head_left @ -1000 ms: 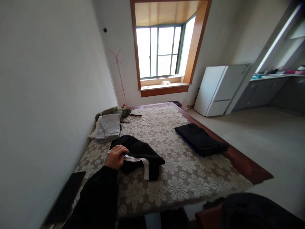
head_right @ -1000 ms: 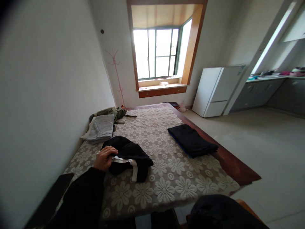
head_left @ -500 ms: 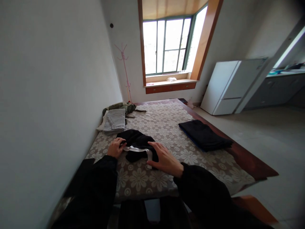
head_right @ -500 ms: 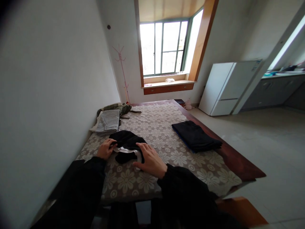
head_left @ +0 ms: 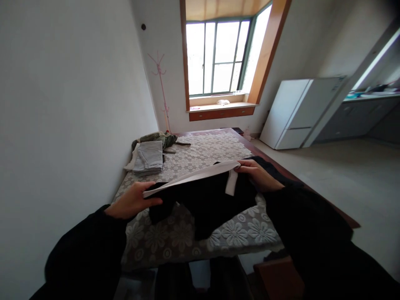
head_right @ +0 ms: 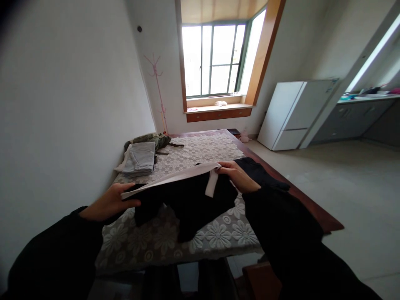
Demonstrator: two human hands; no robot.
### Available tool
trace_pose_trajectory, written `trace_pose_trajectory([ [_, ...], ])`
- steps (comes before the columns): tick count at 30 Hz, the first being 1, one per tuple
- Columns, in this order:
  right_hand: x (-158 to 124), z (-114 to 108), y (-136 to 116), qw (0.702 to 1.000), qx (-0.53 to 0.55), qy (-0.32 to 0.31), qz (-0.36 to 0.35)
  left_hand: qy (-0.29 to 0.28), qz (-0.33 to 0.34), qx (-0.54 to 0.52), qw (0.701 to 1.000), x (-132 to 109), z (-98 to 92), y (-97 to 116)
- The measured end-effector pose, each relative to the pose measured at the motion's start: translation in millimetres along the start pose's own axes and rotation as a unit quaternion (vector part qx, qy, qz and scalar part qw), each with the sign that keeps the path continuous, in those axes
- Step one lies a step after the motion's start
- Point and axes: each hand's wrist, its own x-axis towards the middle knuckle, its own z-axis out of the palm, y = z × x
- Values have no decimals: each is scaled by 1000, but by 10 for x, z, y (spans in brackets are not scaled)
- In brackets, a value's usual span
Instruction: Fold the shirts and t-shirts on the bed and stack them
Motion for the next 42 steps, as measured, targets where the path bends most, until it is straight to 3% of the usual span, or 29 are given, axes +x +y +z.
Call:
trace_pose_trajectory([
  [3,123,-170,-194,992,-6,-98,81,-117,-24,-31,992,121,-214,15],
  [5,357,-268,-291,987,-74,-124,73,-122,-51,-40,990,347,-379,-74],
  [7,658,-342,-406,985,-158,-70,-11,-7,-48,-28,998,629,-539,-120],
  [9,918,-390,-568,963,-222,59,-138,193,-9,-12,981,878,-673,-30],
  [10,999,-404,-665,940,-243,128,-201,297,23,4,954,962,-725,72],
  [12,1031,-419,-862,882,-267,242,-303,471,107,55,874,1019,-794,347],
  [13,981,-420,-943,855,-272,281,-340,526,153,92,832,992,-809,488],
  [15,779,-414,-1026,817,-278,328,-384,571,234,172,768,850,-793,692],
  [17,498,-403,-966,806,-290,333,-394,555,287,232,745,638,-708,726],
  [18,348,-396,-877,810,-303,316,-391,530,302,251,752,519,-635,673],
  [20,52,-380,-595,829,-342,243,-369,445,310,275,794,266,-424,456],
  [24,-506,-300,206,862,-411,39,-294,181,268,280,904,-273,208,-141],
  [26,-776,-229,601,868,-417,-44,-267,88,241,261,931,-538,566,-383],
  [28,-1027,-149,925,872,-416,-92,-240,33,206,238,949,-774,891,-540],
  [31,-1303,-51,1226,875,-424,-91,-216,7,166,195,967,-1019,1233,-624],
  [33,-1390,-9,1297,876,-428,-84,-204,-3,136,171,976,-1095,1340,-610],
  [38,-1351,29,1218,888,-417,-110,-159,-39,73,136,987,-1089,1347,-516],
  [42,-1312,-57,1285,883,-436,-71,-159,-7,48,153,987,-1102,1306,-514],
])
